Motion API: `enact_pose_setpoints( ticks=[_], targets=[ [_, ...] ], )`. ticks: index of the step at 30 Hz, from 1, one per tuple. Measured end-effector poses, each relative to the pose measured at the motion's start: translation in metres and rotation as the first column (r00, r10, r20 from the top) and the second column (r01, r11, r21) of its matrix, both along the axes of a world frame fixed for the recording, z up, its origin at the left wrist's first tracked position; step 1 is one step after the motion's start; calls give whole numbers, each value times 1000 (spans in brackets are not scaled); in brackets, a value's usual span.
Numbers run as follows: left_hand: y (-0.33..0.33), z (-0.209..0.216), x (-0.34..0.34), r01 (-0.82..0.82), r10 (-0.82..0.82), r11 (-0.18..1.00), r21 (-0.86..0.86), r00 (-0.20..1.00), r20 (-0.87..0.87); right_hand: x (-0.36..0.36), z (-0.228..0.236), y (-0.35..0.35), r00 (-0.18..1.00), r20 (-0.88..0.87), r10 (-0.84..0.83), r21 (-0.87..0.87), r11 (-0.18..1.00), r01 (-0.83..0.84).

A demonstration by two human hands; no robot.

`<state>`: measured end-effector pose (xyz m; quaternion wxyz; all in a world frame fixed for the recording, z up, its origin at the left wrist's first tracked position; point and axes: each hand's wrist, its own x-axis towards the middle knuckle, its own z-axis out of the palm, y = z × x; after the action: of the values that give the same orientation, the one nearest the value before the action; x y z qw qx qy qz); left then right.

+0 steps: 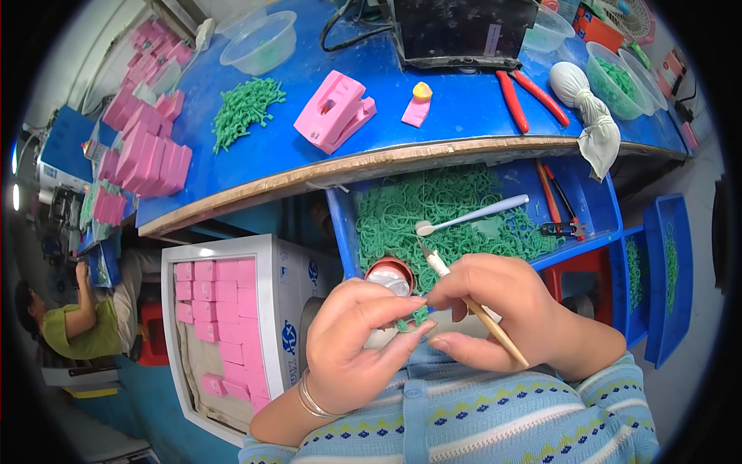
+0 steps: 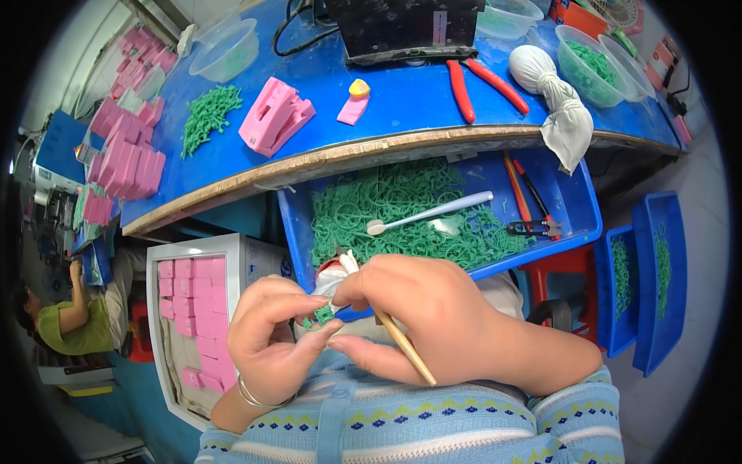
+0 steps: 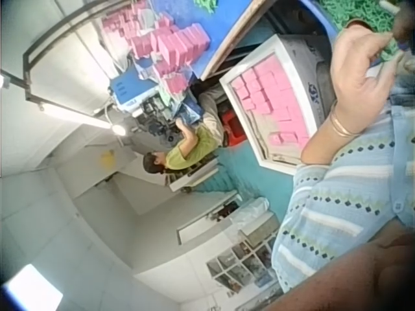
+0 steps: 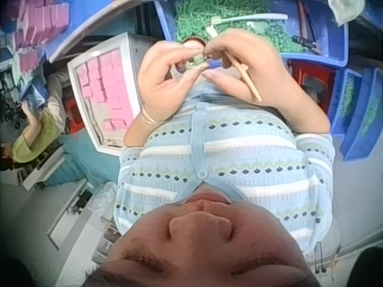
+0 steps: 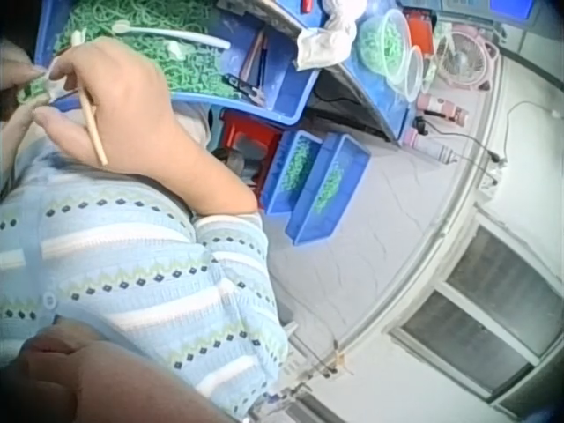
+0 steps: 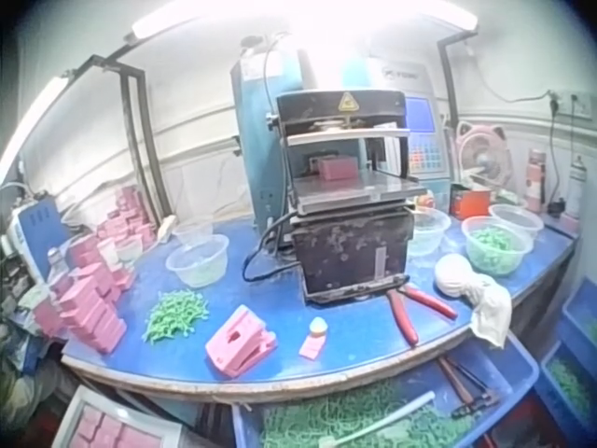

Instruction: Assembling small green rubber components and organizing pink molds at a workstation.

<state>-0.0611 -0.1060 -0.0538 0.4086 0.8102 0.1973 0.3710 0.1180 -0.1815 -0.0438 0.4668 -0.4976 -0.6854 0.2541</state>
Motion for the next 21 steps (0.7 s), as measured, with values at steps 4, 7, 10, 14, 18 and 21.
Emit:
enact_pose_setpoints(
  ticks=[4,7,10,14,18,21],
  targets=[
    [-2,2,-1,20,-20,1000,0,1000,-7,-2,-2,0,1000,-18,-3,-29,1000,3],
    [-2,4,-1,16,-15,999,39,1000,-27,-4,-3,0,999,-48,-1,-68,998,-3],
    [1,5,-1,33,-28,993,114,999,-45,-4,-3,1,994,-106,-5,-134,991,-9],
    [0,5,-1,22,-15,993,117,998,-54,-4,-5,1,974,-225,-28,-200,980,-18],
    [-1,5,-2,19,-18,999,48,999,-39,-2,-7,1,968,-250,-6,-183,982,-41],
    [-1,5,-2,7,-7,1000,-4,1000,-6,-2,-9,1,963,-269,0,-152,987,-43]
  ],
)
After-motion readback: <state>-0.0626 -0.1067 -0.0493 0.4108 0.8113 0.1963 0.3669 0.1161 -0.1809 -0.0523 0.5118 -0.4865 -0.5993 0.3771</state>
